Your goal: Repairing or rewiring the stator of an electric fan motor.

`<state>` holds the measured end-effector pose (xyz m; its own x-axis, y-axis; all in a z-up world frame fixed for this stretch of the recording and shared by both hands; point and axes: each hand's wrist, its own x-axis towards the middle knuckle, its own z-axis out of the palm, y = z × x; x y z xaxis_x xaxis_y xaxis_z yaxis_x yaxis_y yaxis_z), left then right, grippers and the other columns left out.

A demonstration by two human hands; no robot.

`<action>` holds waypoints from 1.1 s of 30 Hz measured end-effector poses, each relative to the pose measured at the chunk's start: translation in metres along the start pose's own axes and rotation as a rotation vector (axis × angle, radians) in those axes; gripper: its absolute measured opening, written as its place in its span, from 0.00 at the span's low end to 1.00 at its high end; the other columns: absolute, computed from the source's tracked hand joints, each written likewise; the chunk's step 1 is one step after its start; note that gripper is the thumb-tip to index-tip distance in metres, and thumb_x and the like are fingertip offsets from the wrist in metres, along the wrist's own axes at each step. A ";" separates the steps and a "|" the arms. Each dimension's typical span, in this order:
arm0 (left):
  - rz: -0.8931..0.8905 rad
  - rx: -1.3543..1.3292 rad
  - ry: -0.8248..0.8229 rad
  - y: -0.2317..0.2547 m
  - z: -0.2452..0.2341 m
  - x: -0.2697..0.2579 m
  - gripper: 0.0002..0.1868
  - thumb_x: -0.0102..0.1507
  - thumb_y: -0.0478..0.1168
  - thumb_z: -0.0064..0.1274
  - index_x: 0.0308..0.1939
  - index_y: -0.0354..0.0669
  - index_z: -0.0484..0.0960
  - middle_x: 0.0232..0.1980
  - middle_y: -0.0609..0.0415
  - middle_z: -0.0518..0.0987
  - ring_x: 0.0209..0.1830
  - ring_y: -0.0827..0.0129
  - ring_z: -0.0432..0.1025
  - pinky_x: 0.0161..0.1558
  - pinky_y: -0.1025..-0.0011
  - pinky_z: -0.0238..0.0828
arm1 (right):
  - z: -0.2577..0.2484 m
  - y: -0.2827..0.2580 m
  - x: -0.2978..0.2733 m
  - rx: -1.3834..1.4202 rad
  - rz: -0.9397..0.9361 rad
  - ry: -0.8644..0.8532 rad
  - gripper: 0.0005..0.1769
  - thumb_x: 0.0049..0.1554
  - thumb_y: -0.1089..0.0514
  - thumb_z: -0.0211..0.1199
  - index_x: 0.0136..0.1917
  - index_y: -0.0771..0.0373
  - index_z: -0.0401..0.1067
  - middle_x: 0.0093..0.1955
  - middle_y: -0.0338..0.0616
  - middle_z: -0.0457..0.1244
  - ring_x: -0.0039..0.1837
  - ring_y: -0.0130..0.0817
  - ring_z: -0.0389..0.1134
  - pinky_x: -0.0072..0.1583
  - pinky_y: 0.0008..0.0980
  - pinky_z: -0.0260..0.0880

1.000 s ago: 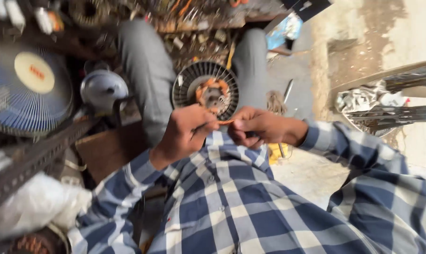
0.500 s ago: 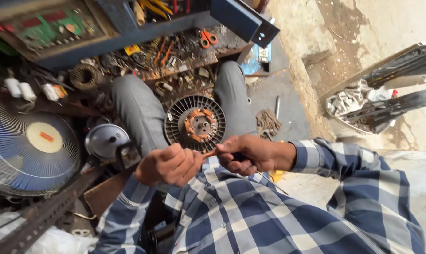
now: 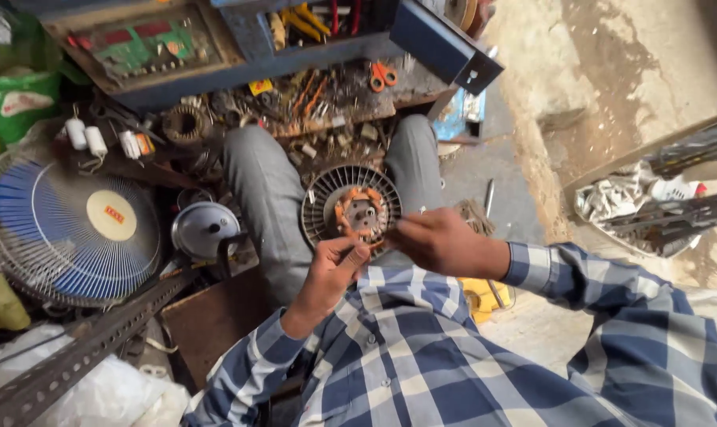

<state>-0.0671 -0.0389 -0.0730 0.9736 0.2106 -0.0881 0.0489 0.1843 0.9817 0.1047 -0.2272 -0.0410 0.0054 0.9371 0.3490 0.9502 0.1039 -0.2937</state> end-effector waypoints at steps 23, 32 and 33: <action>0.257 0.206 -0.021 0.021 -0.006 0.000 0.13 0.74 0.42 0.53 0.40 0.34 0.78 0.34 0.54 0.78 0.35 0.73 0.72 0.38 0.65 0.69 | 0.000 0.008 -0.013 0.608 0.205 -0.082 0.14 0.69 0.51 0.64 0.46 0.61 0.71 0.37 0.38 0.60 0.38 0.27 0.61 0.40 0.27 0.57; 0.527 0.602 0.000 0.040 -0.016 0.011 0.12 0.68 0.41 0.56 0.38 0.33 0.80 0.29 0.52 0.74 0.28 0.64 0.69 0.32 0.64 0.65 | -0.040 -0.013 0.043 1.085 0.536 -0.050 0.25 0.63 0.43 0.67 0.51 0.70 0.71 0.37 0.38 0.56 0.36 0.25 0.56 0.36 0.26 0.54; 0.537 0.603 -0.006 0.025 -0.018 0.009 0.12 0.68 0.41 0.56 0.38 0.33 0.80 0.29 0.52 0.74 0.28 0.64 0.69 0.32 0.64 0.65 | -0.039 -0.011 0.040 1.077 0.535 -0.041 0.25 0.63 0.43 0.67 0.51 0.70 0.71 0.37 0.38 0.56 0.36 0.25 0.56 0.36 0.26 0.54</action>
<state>-0.0607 -0.0153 -0.0527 0.8996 0.1178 0.4206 -0.3155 -0.4908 0.8122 0.1062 -0.2039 0.0109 0.2912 0.9543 -0.0672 0.0828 -0.0951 -0.9920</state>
